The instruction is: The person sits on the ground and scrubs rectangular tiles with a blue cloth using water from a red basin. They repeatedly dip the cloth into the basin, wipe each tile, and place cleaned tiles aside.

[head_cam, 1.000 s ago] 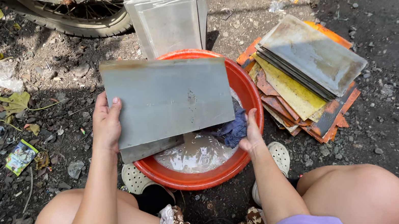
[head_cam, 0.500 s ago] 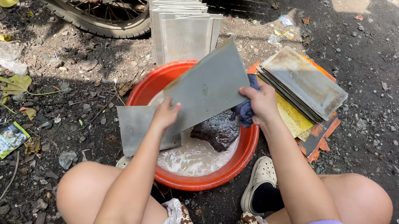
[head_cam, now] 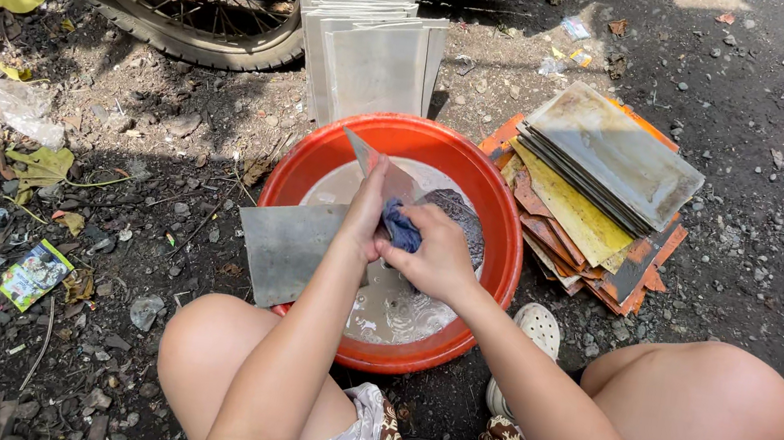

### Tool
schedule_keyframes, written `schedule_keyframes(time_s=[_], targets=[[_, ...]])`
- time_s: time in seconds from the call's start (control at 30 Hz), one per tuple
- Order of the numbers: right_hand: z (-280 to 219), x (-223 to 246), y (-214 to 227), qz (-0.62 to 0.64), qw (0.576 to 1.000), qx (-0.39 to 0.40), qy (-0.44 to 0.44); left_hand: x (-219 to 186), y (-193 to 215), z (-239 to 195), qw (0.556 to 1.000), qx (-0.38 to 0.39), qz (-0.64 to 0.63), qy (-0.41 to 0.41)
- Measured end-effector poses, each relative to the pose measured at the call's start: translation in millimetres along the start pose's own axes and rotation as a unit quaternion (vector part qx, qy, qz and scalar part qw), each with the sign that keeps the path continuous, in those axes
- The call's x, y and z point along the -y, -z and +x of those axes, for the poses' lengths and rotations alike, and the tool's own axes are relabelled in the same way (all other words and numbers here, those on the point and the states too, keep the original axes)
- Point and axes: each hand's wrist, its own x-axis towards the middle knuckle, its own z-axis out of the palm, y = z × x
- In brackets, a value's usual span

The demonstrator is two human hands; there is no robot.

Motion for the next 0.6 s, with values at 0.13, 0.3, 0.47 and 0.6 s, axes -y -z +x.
schedule_keyframes(time_s=[0.13,0.3,0.47,0.6], targets=[[-6,-43,-3,0.153,0.981,0.044,-0.109,-1,22,-6,0.989,-0.036,0.119,-0.074],[10,-82,-16,0.349,0.913,-0.044,-0.205,-2,37,-22,0.940,-0.152,0.258,-0.163],[5,-50,-72,0.300,0.952,-0.007,-0.056,-5,30,-39,0.850,-0.235,0.417,-0.220],[-4,-59,-120,0.163,0.985,-0.057,0.025,-10,41,-42,0.817,-0.252,0.467,-0.227]])
